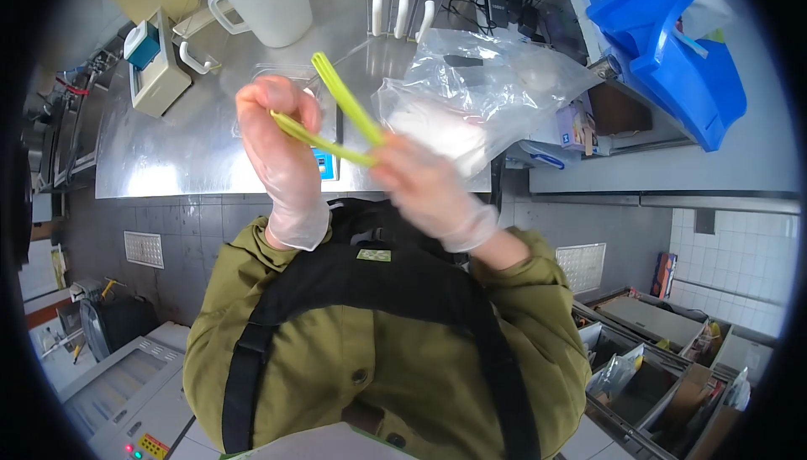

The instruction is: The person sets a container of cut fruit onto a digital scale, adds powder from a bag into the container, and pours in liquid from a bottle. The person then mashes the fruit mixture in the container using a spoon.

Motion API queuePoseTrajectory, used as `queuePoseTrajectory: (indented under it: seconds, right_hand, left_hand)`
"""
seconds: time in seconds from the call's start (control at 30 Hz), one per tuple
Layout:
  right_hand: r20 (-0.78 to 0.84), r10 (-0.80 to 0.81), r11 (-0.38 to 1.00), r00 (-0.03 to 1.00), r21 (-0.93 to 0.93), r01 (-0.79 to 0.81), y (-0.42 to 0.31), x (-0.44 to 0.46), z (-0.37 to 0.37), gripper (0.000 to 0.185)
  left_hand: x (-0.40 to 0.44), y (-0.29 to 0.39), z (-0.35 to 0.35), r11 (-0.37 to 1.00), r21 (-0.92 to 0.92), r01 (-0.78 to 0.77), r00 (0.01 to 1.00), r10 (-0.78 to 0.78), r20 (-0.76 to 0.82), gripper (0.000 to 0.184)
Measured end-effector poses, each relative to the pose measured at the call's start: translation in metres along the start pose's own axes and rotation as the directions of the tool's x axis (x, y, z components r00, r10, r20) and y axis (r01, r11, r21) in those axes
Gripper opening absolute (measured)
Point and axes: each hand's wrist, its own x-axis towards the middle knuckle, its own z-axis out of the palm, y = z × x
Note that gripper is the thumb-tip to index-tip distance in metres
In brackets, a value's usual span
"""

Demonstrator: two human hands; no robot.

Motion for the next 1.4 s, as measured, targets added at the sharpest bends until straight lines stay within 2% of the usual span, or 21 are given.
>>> queuePoseTrajectory:
  seconds: [0.03, 0.07, 0.1, 0.13, 0.2, 0.23, 0.3, 0.4, 0.43, 0.53, 0.63, 0.7, 0.77, 0.87, 0.97, 1.03, 1.1, 1.17, 1.27, 1.37, 1.4]
  right_hand:
    - [-0.057, 0.066, 0.998, 0.996, -0.015, -0.067, 0.006, 0.001, -0.017, 0.016]
    - [-0.122, -0.028, 0.981, 0.992, -0.193, 0.004, 0.012, 0.005, -0.044, 0.016]
    - [-0.221, -0.171, 0.908, 0.960, -0.413, 0.067, 0.011, 0.013, -0.074, 0.015]
    - [-0.225, -0.095, 0.882, 0.970, -0.470, -0.023, -0.001, 0.021, -0.104, 0.012]
    - [-0.136, -0.156, 0.674, 0.978, -0.739, 0.005, 0.005, 0.029, -0.147, 0.011]
    - [-0.044, -0.080, 0.684, 0.996, -0.729, 0.023, 0.008, 0.031, -0.160, 0.012]
    - [0.144, 0.062, 0.706, 0.988, -0.705, 0.059, 0.011, 0.038, -0.177, 0.012]
    - [0.402, 0.091, 0.771, 0.911, -0.607, 0.191, 0.011, 0.047, -0.188, 0.014]
    - [0.416, 0.169, 0.798, 0.894, -0.590, 0.124, 0.006, 0.051, -0.189, 0.015]
    - [0.447, 0.145, 0.764, 0.883, -0.617, 0.187, 0.014, 0.054, -0.185, 0.014]
    - [0.676, 0.070, 0.743, 0.734, -0.526, 0.414, 0.044, 0.057, -0.157, 0.010]
    - [0.662, -0.083, 0.782, 0.745, -0.420, 0.460, 0.062, 0.056, -0.127, 0.012]
    - [0.623, -0.045, 0.829, 0.781, -0.413, 0.377, 0.080, 0.052, -0.094, 0.017]
    - [0.451, -0.192, 0.898, 0.872, -0.278, 0.342, 0.093, 0.049, -0.063, 0.026]
    - [0.219, 0.056, 0.995, 0.974, -0.090, -0.037, 0.093, 0.044, -0.043, 0.044]
    - [0.074, 0.070, 0.995, 0.995, 0.065, -0.075, 0.088, 0.044, -0.028, 0.052]
    - [0.035, 0.142, 0.984, 0.989, 0.101, -0.145, 0.085, 0.039, -0.023, 0.057]
    - [0.094, 0.249, 0.968, 0.964, 0.008, -0.251, 0.080, 0.034, -0.023, 0.059]
    - [-0.026, 0.123, 0.983, 0.992, -0.137, -0.125, 0.073, 0.024, -0.021, 0.050]
    - [-0.095, -0.081, 0.929, 0.992, -0.368, 0.041, 0.069, 0.021, -0.021, 0.045]
    - [-0.077, -0.043, 0.960, 0.996, -0.280, 0.019, 0.074, 0.020, -0.020, 0.042]
  left_hand:
    - [0.005, -0.005, 0.003, 0.989, 0.056, -0.140, 0.989, 0.142, -0.039, 0.033]
    - [0.007, -0.009, 0.004, 0.955, 0.114, -0.273, 0.957, 0.282, -0.072, 0.035]
    - [0.009, -0.013, -0.007, 0.944, 0.127, -0.304, 0.952, 0.307, -0.005, 0.039]
    - [0.010, -0.018, -0.015, 0.946, 0.247, -0.211, 0.976, 0.187, 0.114, 0.042]
    - [0.007, -0.029, -0.026, 0.863, 0.502, -0.063, 0.951, -0.101, 0.293, 0.049]
    - [0.003, -0.036, -0.022, 0.837, 0.548, -0.018, 0.916, -0.206, 0.345, 0.056]
    - [-0.005, -0.055, -0.016, 0.837, 0.547, -0.020, 0.880, -0.246, 0.407, 0.052]
    - [-0.005, -0.069, -0.013, 0.841, 0.540, -0.013, 0.825, -0.296, 0.481, 0.040]
    - [-0.004, -0.071, -0.012, 0.843, 0.538, -0.009, 0.807, -0.312, 0.502, 0.035]
    - [-0.003, -0.081, -0.012, 0.838, 0.545, -0.037, 0.805, -0.298, 0.513, 0.021]
    - [-0.001, -0.073, -0.007, 0.845, 0.535, 0.004, 0.805, -0.320, 0.499, 0.013]
    - [-0.003, -0.075, -0.006, 0.847, 0.531, -0.043, 0.812, -0.280, 0.512, 0.012]
    - [-0.004, -0.077, -0.004, 0.841, 0.535, -0.087, 0.810, -0.253, 0.529, 0.012]
    - [-0.003, -0.078, -0.004, 0.812, 0.557, -0.173, 0.803, -0.211, 0.558, 0.012]
    - [0.003, -0.079, -0.003, 0.764, 0.558, -0.324, 0.785, -0.111, 0.609, 0.012]
    - [0.005, -0.078, 0.001, 0.746, 0.517, -0.420, 0.758, -0.026, 0.652, 0.011]
    - [0.003, -0.078, 0.003, 0.716, 0.544, -0.438, 0.761, -0.028, 0.648, 0.012]
    - [-0.001, -0.077, 0.004, 0.696, 0.568, -0.439, 0.765, -0.042, 0.643, 0.012]
    - [-0.007, -0.078, 0.003, 0.677, 0.596, -0.431, 0.772, -0.065, 0.632, 0.013]
    - [-0.009, -0.080, 0.002, 0.678, 0.582, -0.448, 0.767, -0.043, 0.640, 0.017]
    - [-0.009, -0.080, 0.001, 0.696, 0.556, -0.454, 0.755, -0.031, 0.655, 0.022]
